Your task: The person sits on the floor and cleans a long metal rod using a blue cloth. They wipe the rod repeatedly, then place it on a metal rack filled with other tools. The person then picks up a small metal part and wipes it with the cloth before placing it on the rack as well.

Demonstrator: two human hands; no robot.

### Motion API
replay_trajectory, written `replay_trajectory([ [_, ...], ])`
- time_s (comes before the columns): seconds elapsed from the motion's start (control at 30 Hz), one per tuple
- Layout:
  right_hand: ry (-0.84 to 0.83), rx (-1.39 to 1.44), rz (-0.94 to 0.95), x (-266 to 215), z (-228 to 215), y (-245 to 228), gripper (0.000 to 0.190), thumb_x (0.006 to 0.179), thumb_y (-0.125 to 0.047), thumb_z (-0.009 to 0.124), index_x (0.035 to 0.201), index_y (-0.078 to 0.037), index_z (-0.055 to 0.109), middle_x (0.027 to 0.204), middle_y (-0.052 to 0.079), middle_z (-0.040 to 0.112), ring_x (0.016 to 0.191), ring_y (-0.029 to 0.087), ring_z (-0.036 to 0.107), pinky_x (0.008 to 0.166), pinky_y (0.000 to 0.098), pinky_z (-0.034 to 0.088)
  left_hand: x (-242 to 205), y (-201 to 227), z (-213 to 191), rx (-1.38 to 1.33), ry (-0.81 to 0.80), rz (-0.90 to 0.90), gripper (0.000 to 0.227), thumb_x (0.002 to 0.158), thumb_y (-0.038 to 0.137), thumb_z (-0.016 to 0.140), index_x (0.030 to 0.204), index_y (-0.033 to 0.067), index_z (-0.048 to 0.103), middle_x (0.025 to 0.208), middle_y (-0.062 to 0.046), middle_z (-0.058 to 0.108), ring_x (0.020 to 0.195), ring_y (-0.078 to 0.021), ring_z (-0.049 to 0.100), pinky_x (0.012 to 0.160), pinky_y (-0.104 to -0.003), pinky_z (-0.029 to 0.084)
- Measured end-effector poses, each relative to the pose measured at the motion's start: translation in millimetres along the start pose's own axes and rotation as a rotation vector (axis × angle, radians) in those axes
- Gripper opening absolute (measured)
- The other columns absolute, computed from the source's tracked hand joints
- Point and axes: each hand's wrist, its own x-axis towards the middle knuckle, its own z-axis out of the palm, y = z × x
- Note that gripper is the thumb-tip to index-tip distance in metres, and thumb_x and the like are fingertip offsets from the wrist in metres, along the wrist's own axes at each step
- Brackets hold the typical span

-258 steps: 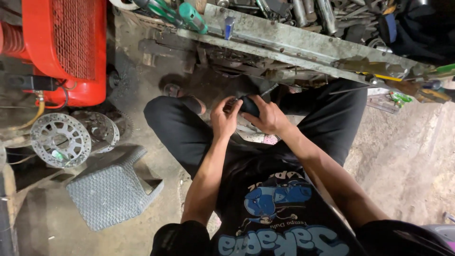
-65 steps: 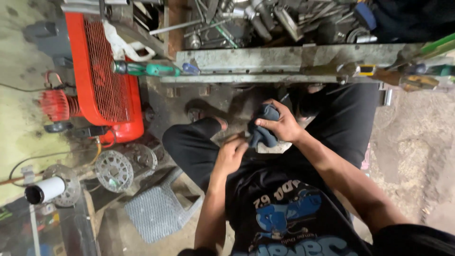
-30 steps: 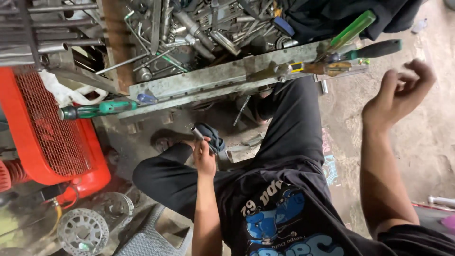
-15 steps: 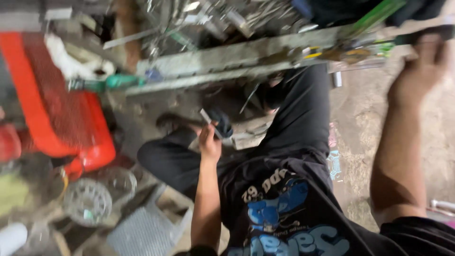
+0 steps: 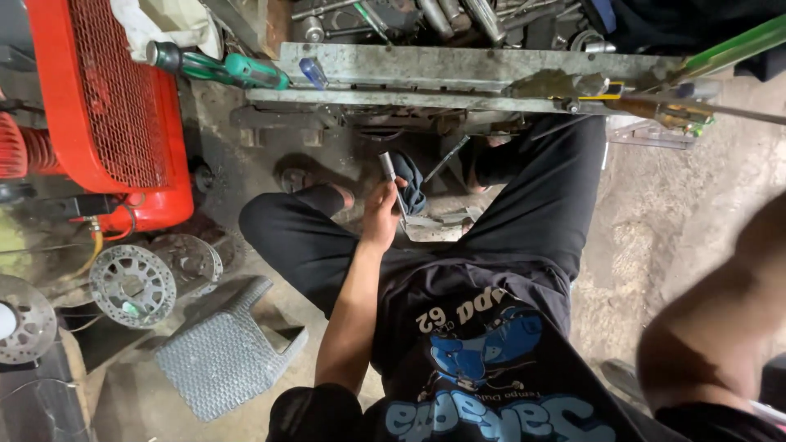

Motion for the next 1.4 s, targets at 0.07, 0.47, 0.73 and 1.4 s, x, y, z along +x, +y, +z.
replay_trajectory([
  [0.07, -0.027, -0.054, -0.041, -9.4, 8.0, 2.8, 0.036, 0.107, -0.011, 0.069, 0.135, -0.001, 0.05, 0.123, 0.01, 0.065, 0.103, 0.017, 0.069, 0.087, 0.0307, 0.06, -0.5, -1.8, -1.1, 0.052, 0.048, -0.014, 0.023, 0.107, 0.025, 0.059, 0.112, 0.0024, 0.064, 0.098, -0.004, 0.062, 0.086, -0.0145, 0.06, 0.079, -0.032, 0.05],
  [0.47, -0.317, -0.581, -0.332, 15.9, 99.2, 3.1, 0.04, 0.105, -0.009, 0.085, 0.131, 0.01, 0.06, 0.105, 0.018, 0.072, 0.091, 0.022, 0.073, 0.078, 0.0303, 0.06, -8.3, 10.9, 5.8, 0.272, 0.158, 0.032, 0.021, 0.107, 0.027, 0.06, 0.105, 0.0072, 0.068, 0.097, 0.005, 0.052, 0.075, -0.0043, 0.051, 0.065, -0.024, 0.043],
  [0.73, -0.368, -0.63, -0.353, 12.5, 92.9, 47.8, 0.032, 0.109, -0.014, 0.083, 0.131, 0.003, 0.067, 0.108, 0.014, 0.076, 0.087, 0.019, 0.076, 0.072, 0.0267, 0.061, -4.4, 9.9, 13.9, 0.334, 0.102, 0.053, 0.023, 0.108, 0.026, 0.059, 0.104, 0.0062, 0.069, 0.105, 0.006, 0.048, 0.073, -0.0049, 0.049, 0.063, -0.024, 0.042],
  [1.4, -0.517, -0.598, -0.438, -43.0, 96.3, 74.9, 0.007, 0.105, -0.006, 0.073, 0.102, -0.001, 0.077, 0.095, 0.011, 0.08, 0.069, 0.016, 0.072, 0.057, 0.0294, 0.055, -5.2, 0.6, 3.1, 0.678, 0.08, 0.273, 0.023, 0.111, 0.025, 0.06, 0.109, 0.0057, 0.072, 0.123, -0.005, 0.054, 0.11, -0.017, 0.055, 0.099, -0.031, 0.044],
])
